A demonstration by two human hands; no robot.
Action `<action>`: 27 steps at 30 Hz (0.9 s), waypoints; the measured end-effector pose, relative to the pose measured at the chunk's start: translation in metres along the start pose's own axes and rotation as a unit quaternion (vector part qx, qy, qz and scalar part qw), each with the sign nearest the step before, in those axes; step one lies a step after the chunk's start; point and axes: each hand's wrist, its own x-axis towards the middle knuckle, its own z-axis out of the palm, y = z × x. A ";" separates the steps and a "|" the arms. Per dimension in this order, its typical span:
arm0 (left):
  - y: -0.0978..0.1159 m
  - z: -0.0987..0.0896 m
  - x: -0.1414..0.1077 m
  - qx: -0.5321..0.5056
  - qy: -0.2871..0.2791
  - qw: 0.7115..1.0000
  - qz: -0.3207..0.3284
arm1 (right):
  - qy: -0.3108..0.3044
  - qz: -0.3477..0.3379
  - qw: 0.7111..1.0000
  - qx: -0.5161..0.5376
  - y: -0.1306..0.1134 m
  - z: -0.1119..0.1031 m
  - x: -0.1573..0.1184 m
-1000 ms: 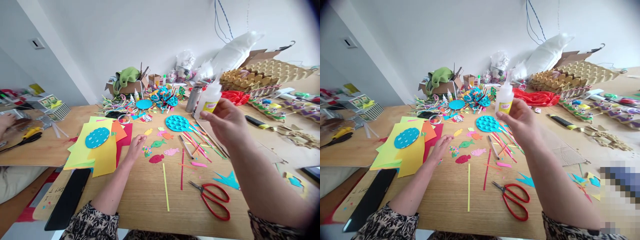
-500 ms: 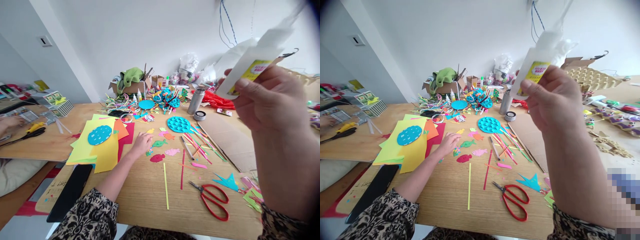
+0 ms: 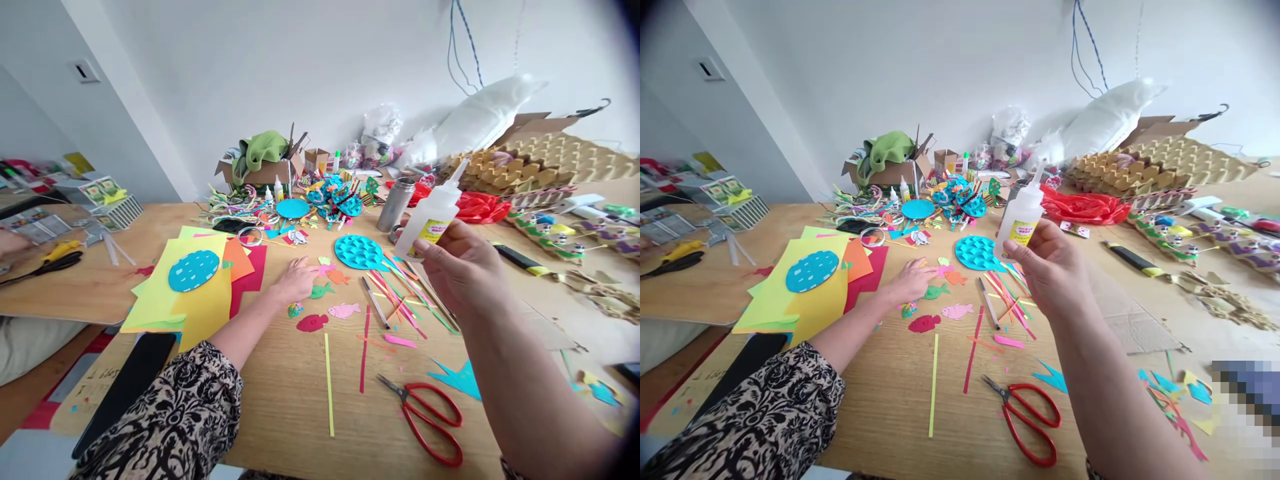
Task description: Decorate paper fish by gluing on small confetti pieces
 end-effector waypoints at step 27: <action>-0.031 -0.022 -0.037 -0.019 0.093 0.995 -0.036 | -0.066 -0.034 0.995 -0.062 -0.012 0.008 0.000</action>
